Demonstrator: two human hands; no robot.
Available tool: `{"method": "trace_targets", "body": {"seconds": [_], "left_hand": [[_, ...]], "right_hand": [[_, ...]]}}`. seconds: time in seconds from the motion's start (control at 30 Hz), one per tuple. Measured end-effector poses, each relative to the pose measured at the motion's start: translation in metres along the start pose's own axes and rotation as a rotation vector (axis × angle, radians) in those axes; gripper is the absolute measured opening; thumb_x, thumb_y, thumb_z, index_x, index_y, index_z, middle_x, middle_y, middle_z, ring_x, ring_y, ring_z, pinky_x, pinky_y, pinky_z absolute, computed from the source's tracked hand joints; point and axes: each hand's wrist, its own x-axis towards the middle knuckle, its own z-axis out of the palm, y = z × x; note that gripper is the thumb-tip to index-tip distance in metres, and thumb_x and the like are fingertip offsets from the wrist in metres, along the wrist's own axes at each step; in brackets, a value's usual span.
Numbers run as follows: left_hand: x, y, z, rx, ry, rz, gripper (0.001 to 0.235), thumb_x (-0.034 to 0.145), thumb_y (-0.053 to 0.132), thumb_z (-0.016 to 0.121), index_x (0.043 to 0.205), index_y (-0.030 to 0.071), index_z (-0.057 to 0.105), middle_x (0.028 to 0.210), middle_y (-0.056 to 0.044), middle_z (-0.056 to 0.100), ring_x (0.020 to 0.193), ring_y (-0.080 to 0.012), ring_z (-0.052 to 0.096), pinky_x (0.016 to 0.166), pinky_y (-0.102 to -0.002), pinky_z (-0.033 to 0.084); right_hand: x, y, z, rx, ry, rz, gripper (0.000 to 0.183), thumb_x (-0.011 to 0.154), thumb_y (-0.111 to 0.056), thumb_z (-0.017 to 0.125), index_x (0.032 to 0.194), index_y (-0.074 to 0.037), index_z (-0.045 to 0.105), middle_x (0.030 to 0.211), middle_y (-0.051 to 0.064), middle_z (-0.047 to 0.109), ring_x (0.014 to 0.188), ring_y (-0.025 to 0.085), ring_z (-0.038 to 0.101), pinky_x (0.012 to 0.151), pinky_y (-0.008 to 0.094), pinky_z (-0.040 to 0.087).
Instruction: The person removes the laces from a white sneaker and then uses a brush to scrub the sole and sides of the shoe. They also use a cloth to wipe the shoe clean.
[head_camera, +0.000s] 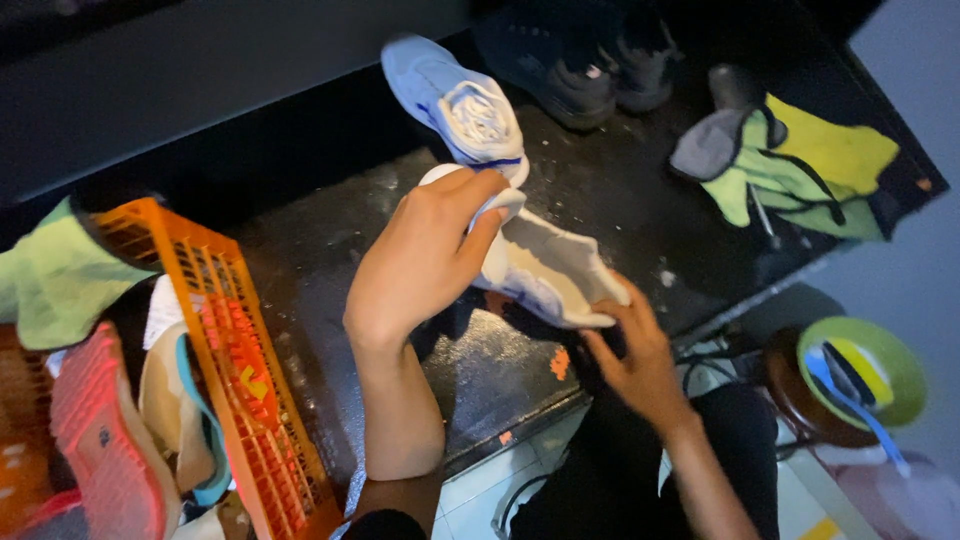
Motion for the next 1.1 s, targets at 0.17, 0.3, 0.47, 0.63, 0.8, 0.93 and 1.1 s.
{"method": "trace_targets", "body": {"seconds": [0.17,0.3,0.47,0.63,0.8,0.93,1.1], "left_hand": [[0.031,-0.014,0.036,-0.138,-0.079,0.151,0.018,0.085,0.0,0.049,0.099,-0.003,0.059,0.084,-0.027,0.061,0.08,-0.0486,0.06,0.067,-0.049,0.049],[0.049,-0.032,0.072,-0.049,-0.162,0.073,0.015,0.084,0.003,0.051,0.097,0.001,0.059,0.081,-0.021,0.061,0.078,-0.0431,0.061,0.067,-0.047,0.048],[0.061,-0.035,0.089,0.048,-0.182,0.028,0.016,0.086,0.005,0.051,0.1,0.003,0.058,0.084,-0.019,0.062,0.08,-0.0425,0.061,0.069,-0.051,0.047],[0.061,-0.045,0.1,0.143,-0.207,-0.121,0.016,0.089,0.011,0.051,0.104,0.01,0.057,0.086,-0.013,0.061,0.081,-0.0372,0.063,0.071,-0.05,0.048],[0.06,-0.025,0.109,0.424,-0.288,-0.228,0.062,0.077,-0.01,0.055,0.133,0.01,0.04,0.099,-0.024,0.058,0.091,-0.0429,0.058,0.074,-0.052,0.046],[0.06,-0.017,0.144,0.577,-0.141,0.105,0.07,0.068,-0.008,0.069,0.131,0.012,0.048,0.114,-0.017,0.05,0.112,-0.0326,0.046,0.096,-0.051,0.032],[0.071,-0.007,0.173,0.75,-0.211,0.171,0.045,0.082,0.026,0.066,0.125,0.014,0.059,0.112,-0.016,0.063,0.113,-0.029,0.056,0.107,-0.055,0.003]], "right_hand": [[0.001,0.033,-0.05,-0.127,0.093,-0.065,0.028,0.073,0.006,0.067,0.099,0.003,0.056,0.129,0.025,0.043,0.122,0.049,0.041,0.095,0.057,0.038],[0.005,0.037,-0.093,-0.169,0.055,-0.056,0.023,0.07,0.013,0.063,0.091,0.007,0.056,0.131,0.031,0.041,0.12,0.054,0.04,0.092,0.06,0.041],[-0.005,0.055,-0.107,-0.227,0.049,-0.016,0.024,0.071,0.01,0.065,0.094,0.004,0.058,0.132,0.025,0.043,0.123,0.048,0.042,0.091,0.053,0.044],[-0.001,0.063,-0.117,-0.195,0.024,-0.048,0.025,0.072,0.011,0.065,0.095,0.005,0.057,0.129,0.026,0.044,0.122,0.047,0.043,0.095,0.055,0.04],[0.003,0.065,-0.118,-0.143,0.047,-0.028,0.039,0.077,0.008,0.06,0.114,0.0,0.053,0.13,0.027,0.04,0.12,0.05,0.04,0.095,0.057,0.037],[-0.003,0.075,-0.112,-0.153,0.1,0.002,0.048,0.077,0.012,0.057,0.122,-0.004,0.051,0.13,0.028,0.04,0.119,0.05,0.041,0.094,0.057,0.038],[-0.007,0.088,-0.112,-0.076,0.11,-0.088,0.054,0.081,0.012,0.055,0.131,-0.008,0.046,0.138,0.025,0.032,0.125,0.047,0.037,0.097,0.053,0.039]]}}
